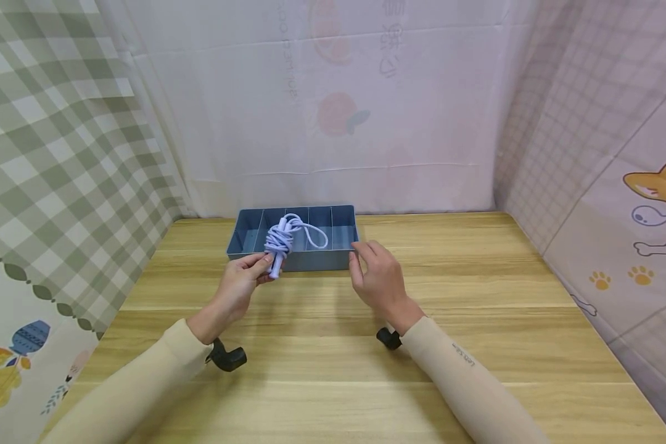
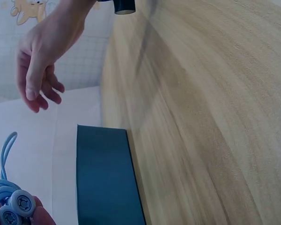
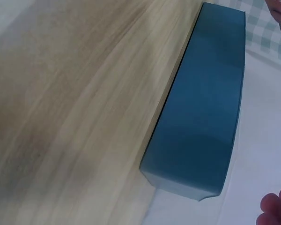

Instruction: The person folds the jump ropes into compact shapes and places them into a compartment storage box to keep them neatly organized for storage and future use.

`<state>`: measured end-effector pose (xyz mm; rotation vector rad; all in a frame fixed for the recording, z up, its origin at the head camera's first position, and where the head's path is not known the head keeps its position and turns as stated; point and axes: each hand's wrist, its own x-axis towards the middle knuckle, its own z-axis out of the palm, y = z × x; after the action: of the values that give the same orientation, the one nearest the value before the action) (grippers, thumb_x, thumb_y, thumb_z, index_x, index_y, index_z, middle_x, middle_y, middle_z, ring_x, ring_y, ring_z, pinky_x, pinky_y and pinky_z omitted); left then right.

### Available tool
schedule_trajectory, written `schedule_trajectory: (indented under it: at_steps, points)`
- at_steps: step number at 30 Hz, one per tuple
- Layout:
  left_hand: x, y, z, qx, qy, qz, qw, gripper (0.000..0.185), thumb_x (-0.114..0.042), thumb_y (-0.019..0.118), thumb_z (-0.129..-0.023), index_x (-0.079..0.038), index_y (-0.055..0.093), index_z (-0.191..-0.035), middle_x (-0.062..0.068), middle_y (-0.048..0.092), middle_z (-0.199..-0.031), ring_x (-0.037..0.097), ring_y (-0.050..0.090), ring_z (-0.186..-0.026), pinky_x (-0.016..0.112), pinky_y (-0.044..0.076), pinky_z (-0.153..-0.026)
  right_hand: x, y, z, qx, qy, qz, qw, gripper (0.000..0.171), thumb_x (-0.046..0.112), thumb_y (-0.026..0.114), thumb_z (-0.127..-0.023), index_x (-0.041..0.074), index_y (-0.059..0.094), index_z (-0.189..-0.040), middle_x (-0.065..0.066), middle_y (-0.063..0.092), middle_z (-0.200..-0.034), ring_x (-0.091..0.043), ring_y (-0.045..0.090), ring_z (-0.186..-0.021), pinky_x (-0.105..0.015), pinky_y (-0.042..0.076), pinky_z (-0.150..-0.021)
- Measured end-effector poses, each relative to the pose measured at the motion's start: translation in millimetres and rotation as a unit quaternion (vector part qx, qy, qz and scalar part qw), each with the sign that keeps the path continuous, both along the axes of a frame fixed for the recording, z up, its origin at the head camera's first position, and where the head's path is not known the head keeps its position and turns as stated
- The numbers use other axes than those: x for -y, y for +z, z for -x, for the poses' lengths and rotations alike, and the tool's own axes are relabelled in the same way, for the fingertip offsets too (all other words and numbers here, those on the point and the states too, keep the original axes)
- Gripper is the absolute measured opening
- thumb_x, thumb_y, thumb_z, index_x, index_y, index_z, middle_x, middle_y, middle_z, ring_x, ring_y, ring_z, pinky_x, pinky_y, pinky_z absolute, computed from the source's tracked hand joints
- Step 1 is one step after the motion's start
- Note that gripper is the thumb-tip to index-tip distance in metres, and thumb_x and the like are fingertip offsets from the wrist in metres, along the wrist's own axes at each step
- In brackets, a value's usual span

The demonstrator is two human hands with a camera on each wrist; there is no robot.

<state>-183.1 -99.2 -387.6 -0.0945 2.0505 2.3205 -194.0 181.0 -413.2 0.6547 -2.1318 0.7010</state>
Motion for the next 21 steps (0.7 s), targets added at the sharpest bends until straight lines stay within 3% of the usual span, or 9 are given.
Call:
schedule_trajectory:
  at_steps: [5, 9, 13, 21]
  points:
    - [1, 2.5, 3.1, 0.023, 0.013, 0.000, 0.9996, 0.031, -0.010, 0.065, -0.102, 0.011, 0.066, -0.125, 0.023, 0.068, -0.116, 0.015, 0.070, -0.085, 0.026, 0.059, -0.077, -1, -1.9, 8.6, 0.022, 0.007, 0.026, 0.999, 0.022, 0.009, 0.065, -0.096, -0.003, 0.072, -0.113, -0.018, 0.071, -0.113, -0.034, 0.069, -0.105, -0.051, 0.057, -0.088]
    - [3, 4.1, 6.3, 0.036, 0.023, 0.001, 0.9991, 0.034, -0.012, 0.066, -0.102, 0.010, 0.065, -0.127, 0.022, 0.064, -0.120, 0.015, 0.069, -0.085, 0.030, 0.060, -0.081, -3, -4.9, 14.9, 0.049, 0.004, 0.027, 0.998, 0.027, 0.011, 0.068, -0.096, -0.002, 0.071, -0.120, -0.019, 0.068, -0.125, -0.037, 0.065, -0.116, -0.054, 0.053, -0.096]
    - [7, 5.2, 10.9, 0.036, 0.035, 0.004, 0.9987, 0.034, -0.014, 0.065, -0.102, 0.010, 0.066, -0.127, 0.019, 0.064, -0.117, 0.014, 0.068, -0.082, 0.036, 0.059, -0.086, -5, -8.8, 20.9, 0.073, -0.004, 0.018, 0.997, 0.030, 0.015, 0.068, -0.098, -0.001, 0.070, -0.124, -0.020, 0.066, -0.131, -0.038, 0.062, -0.122, -0.055, 0.051, -0.099]
    - [12, 6.9, 19.6, 0.050, 0.045, 0.012, 0.9977, 0.034, -0.017, 0.065, -0.103, 0.008, 0.067, -0.127, 0.015, 0.066, -0.112, 0.011, 0.066, -0.079, 0.026, 0.058, -0.079, -10, -16.5, 34.8, 0.102, -0.021, -0.018, 0.994, 0.030, 0.018, 0.068, -0.099, -0.002, 0.072, -0.121, -0.020, 0.066, -0.131, -0.038, 0.062, -0.122, -0.054, 0.050, -0.100]
